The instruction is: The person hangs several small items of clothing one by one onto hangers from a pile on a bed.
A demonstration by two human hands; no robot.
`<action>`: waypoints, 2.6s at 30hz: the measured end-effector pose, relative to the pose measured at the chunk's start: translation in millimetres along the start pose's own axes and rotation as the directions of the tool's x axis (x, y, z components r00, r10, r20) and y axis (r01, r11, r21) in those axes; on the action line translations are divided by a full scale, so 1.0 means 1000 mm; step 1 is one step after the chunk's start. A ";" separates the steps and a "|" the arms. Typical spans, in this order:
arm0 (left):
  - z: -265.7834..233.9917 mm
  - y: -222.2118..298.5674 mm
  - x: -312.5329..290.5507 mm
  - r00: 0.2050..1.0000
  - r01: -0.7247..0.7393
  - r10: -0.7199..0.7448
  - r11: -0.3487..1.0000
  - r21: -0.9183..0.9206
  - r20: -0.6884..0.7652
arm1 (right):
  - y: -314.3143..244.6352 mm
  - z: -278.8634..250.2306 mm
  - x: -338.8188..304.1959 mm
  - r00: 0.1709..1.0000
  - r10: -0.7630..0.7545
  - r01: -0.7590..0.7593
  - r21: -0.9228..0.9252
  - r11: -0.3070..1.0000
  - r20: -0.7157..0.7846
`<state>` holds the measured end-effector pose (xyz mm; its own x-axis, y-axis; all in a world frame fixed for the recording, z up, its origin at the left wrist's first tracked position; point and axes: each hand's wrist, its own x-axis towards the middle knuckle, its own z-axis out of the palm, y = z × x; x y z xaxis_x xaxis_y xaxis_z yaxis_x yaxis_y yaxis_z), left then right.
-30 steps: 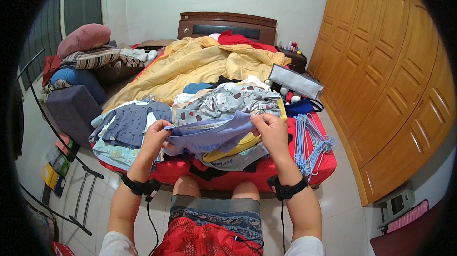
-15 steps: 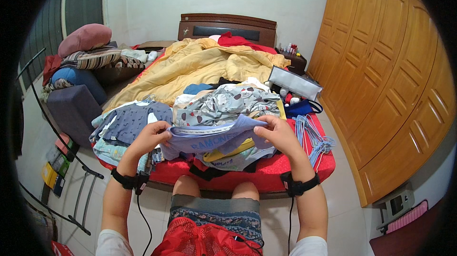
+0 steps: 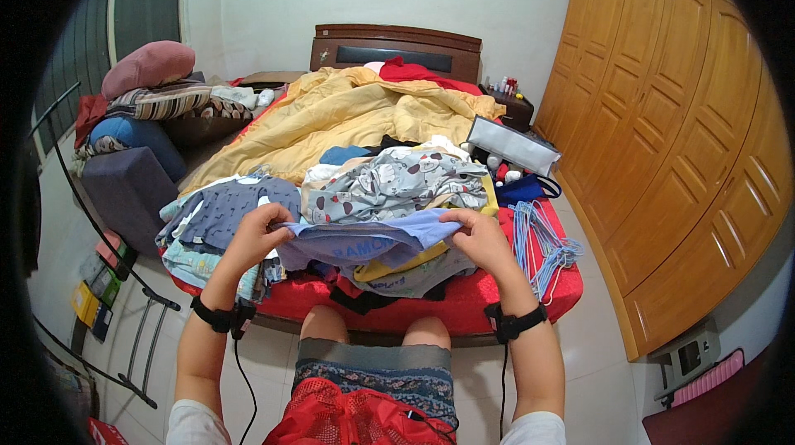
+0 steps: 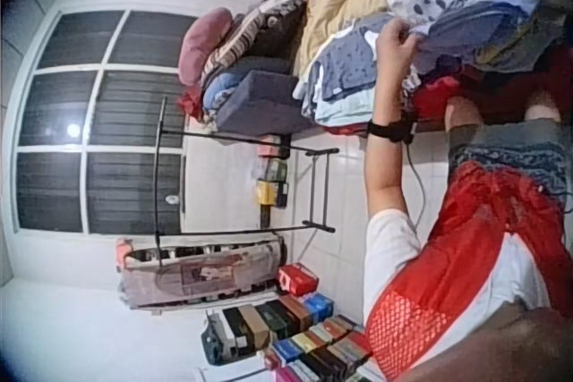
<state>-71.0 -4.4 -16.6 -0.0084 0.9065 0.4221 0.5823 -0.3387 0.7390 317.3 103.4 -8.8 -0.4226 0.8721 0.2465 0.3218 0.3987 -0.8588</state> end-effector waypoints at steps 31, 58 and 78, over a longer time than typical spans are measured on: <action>0.033 0.027 0.067 0.973 -0.054 0.095 0.980 0.191 -0.211 | 0.026 -0.045 0.016 0.936 0.056 0.001 0.163 0.987 -0.347; 0.136 -0.024 0.066 0.941 0.336 -0.324 0.857 -0.390 0.098 | 0.192 -0.107 -0.083 0.598 0.209 -0.757 -0.460 0.464 -0.773; 0.138 -0.021 0.046 0.928 0.372 -0.342 0.812 -0.450 0.151 | 0.281 -0.131 -0.050 0.356 0.331 -0.620 0.044 0.784 -0.874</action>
<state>28.3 79.4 -84.7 -0.0843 0.9946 0.0599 0.1035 -0.0510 0.9933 540.2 209.2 -203.8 0.6963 0.6905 0.1960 0.4765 -0.2404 -0.8457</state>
